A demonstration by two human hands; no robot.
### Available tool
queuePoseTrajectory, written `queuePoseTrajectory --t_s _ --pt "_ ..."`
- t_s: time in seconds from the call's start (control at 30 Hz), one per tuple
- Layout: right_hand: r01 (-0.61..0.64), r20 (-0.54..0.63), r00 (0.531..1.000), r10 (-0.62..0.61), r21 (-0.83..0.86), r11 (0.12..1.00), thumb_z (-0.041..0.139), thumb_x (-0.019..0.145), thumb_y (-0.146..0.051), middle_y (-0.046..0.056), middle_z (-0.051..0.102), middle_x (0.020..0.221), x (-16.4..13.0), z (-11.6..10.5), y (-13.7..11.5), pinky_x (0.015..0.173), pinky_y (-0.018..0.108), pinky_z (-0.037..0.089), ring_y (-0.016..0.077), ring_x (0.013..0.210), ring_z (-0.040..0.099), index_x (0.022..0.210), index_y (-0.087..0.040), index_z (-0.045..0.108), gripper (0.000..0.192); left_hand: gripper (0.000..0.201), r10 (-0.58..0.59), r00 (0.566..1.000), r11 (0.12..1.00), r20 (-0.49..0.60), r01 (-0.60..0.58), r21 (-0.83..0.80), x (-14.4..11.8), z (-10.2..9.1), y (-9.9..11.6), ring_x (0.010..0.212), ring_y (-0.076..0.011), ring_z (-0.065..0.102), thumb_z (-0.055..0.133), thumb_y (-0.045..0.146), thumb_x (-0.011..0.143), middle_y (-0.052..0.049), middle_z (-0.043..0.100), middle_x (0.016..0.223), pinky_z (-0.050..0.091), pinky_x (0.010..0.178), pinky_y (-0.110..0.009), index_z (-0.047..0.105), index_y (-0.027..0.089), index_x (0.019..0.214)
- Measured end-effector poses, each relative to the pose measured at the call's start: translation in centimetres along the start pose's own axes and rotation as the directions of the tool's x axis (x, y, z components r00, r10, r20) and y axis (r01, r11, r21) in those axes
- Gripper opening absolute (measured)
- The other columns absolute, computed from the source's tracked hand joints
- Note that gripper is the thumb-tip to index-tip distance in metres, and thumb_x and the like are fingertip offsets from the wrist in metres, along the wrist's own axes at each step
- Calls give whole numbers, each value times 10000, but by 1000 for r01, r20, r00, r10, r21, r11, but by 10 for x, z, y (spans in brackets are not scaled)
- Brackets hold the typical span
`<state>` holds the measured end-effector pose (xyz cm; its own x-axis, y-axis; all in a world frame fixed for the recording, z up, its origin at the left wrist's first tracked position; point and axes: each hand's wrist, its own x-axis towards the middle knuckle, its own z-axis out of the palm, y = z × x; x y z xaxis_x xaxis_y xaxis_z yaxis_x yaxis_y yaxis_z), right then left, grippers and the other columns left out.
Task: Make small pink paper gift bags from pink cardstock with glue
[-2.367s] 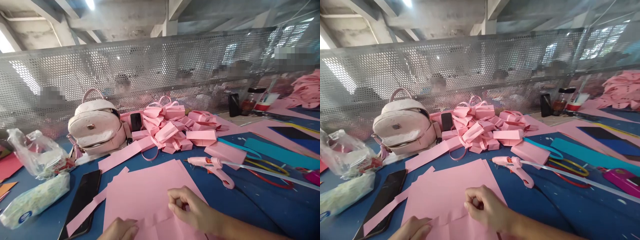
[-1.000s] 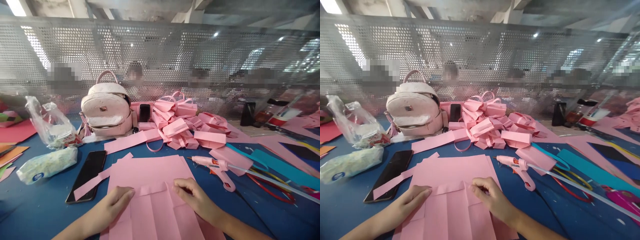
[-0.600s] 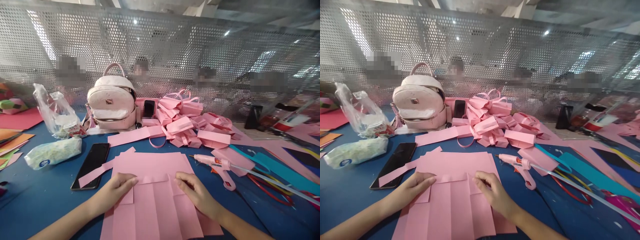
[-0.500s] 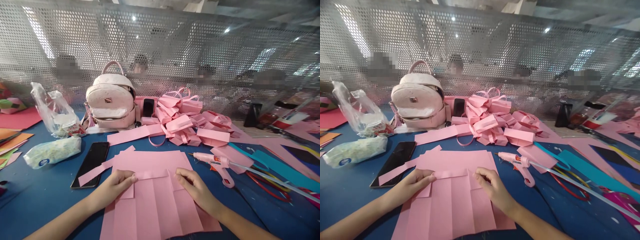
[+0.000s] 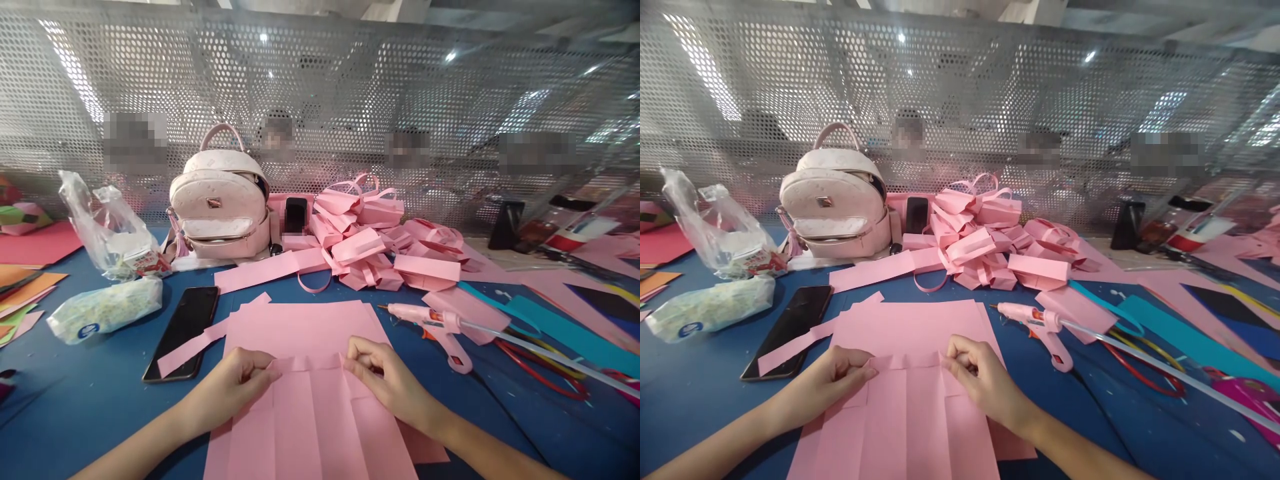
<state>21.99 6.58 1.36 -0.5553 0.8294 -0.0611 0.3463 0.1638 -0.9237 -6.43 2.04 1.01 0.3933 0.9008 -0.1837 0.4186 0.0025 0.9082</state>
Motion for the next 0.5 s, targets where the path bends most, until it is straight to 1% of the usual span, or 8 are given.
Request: queuePoseTrajectory --t_s 0.07,0.17,0.3,0.4,0.5 --pt "25 22 999 -25 6 1000 508 976 -571 -108 247 529 -1 0 -1 521 280 181 97 516 197 708 -229 360 458 459 -4 1000 1000 2 4 6 -1 1 0 561 -100 180 455 473 970 73 221 610 166 501 -271 291 215 628" --pt "25 48 998 -27 28 999 525 973 -533 -101 277 548 -1 -1 -1 524 276 192 99 529 220 706 -230 347 441 460 -6 1000 1000 -1 6 12 -1 2 -1 571 -105 180 455 457 969 71 217 611 168 507 -276 271 217 623" --pt "1 56 998 -2 15 1000 603 932 -512 -83 320 594 -2 0 1 545 272 212 107 570 264 697 -222 370 440 443 -2 1000 1000 5 2 15 -3 3 0 587 -109 201 440 457 972 63 248 630 182 523 -280 306 211 629" --pt "-9 61 998 9 0 1000 632 911 -530 -81 292 599 -1 1 2 549 276 203 112 581 255 682 -220 369 467 435 -1 1000 1000 7 1 15 -3 3 0 595 -111 214 443 463 968 59 263 638 189 532 -282 331 207 633" --pt "17 70 997 -17 -9 1000 578 938 -561 -75 272 613 -2 1 1 554 282 204 119 592 244 679 -223 342 487 426 6 1000 1000 6 -6 9 -1 4 1 605 -113 223 451 461 966 57 268 644 196 537 -278 351 204 641"
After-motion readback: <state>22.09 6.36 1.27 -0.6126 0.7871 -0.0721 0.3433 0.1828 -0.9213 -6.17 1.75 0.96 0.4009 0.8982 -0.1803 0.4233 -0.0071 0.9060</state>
